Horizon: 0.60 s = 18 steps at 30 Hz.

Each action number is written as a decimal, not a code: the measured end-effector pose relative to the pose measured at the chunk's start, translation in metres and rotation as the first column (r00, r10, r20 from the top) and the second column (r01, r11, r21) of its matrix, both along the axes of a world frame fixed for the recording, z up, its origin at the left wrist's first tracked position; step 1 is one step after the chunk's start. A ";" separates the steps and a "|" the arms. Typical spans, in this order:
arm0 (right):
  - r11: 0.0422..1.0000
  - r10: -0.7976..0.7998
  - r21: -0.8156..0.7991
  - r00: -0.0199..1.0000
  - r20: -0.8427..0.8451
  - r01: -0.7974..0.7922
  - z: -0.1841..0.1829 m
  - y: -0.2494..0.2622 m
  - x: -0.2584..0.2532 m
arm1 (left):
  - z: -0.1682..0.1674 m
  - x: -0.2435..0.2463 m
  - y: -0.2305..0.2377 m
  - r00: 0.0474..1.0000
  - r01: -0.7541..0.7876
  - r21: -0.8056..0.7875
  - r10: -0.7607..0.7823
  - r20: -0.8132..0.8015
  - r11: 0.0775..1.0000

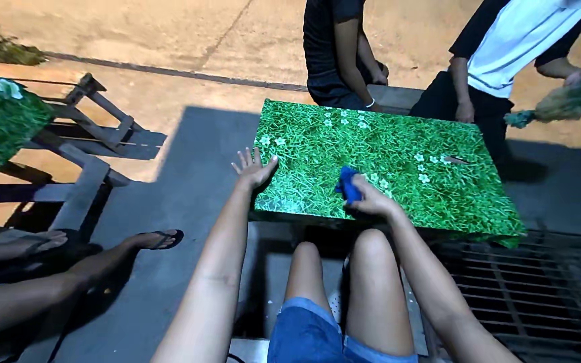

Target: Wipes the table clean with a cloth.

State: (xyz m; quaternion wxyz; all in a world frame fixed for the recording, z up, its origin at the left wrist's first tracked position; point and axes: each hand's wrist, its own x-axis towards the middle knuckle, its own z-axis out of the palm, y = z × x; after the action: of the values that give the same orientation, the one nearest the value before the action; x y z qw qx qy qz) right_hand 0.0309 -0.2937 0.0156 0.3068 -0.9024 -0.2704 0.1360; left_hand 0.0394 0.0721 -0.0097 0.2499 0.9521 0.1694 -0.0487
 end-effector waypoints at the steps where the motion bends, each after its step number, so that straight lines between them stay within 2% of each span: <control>1: 0.991 0.089 -0.102 0.996 0.020 -0.086 -0.011 0.008 0.001 | -0.002 -0.001 -0.001 1.000 -0.002 0.013 0.002 0.014 1.000; 3: 0.964 0.213 -0.191 0.967 0.141 -0.185 -0.028 0.027 0.005 | -0.006 -0.003 -0.005 0.998 -0.022 0.031 0.021 0.061 0.999; 5: 0.949 0.310 -0.145 0.906 0.288 -0.279 -0.041 0.040 0.023 | -0.017 -0.006 -0.011 0.984 -0.079 0.080 0.065 0.164 0.994; 7: 0.942 0.335 -0.114 0.855 0.396 -0.316 -0.048 0.049 0.054 | -0.024 -0.007 -0.017 0.968 -0.130 0.128 0.098 0.231 0.983; 9: 0.969 0.246 -0.108 0.852 0.461 -0.221 -0.052 0.058 0.091 | -0.026 -0.006 -0.017 0.961 -0.149 0.102 0.119 0.250 0.984; 11: 0.996 0.049 -0.089 0.872 0.487 -0.006 -0.053 0.074 0.122 | -0.024 -0.007 -0.018 0.943 -0.161 0.003 0.153 0.297 0.987; 13: 0.972 -0.160 -0.082 0.871 0.464 0.222 -0.049 0.098 0.140 | -0.020 -0.009 -0.016 0.912 -0.187 -0.095 0.209 0.354 0.978; 15: 0.948 -0.251 -0.069 0.863 0.439 0.310 -0.047 0.124 0.140 | -0.013 -0.014 -0.015 0.894 -0.217 -0.185 0.272 0.356 0.958; 16: 0.959 -0.219 -0.065 0.870 0.441 0.274 -0.047 0.135 0.133 | -0.010 -0.015 -0.016 0.895 -0.229 -0.218 0.293 0.336 0.949; 18: 0.996 -0.009 -0.078 0.890 0.456 0.050 -0.048 0.155 0.102 | -0.008 -0.017 -0.017 0.910 -0.232 -0.234 0.296 0.291 0.944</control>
State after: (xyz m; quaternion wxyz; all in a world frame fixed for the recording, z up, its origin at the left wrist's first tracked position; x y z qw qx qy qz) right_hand 0.1326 -0.1385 -0.0321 0.1973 -0.9256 -0.3149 -0.0718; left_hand 0.0225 0.0553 -0.0174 0.3701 0.8864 0.2483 0.1254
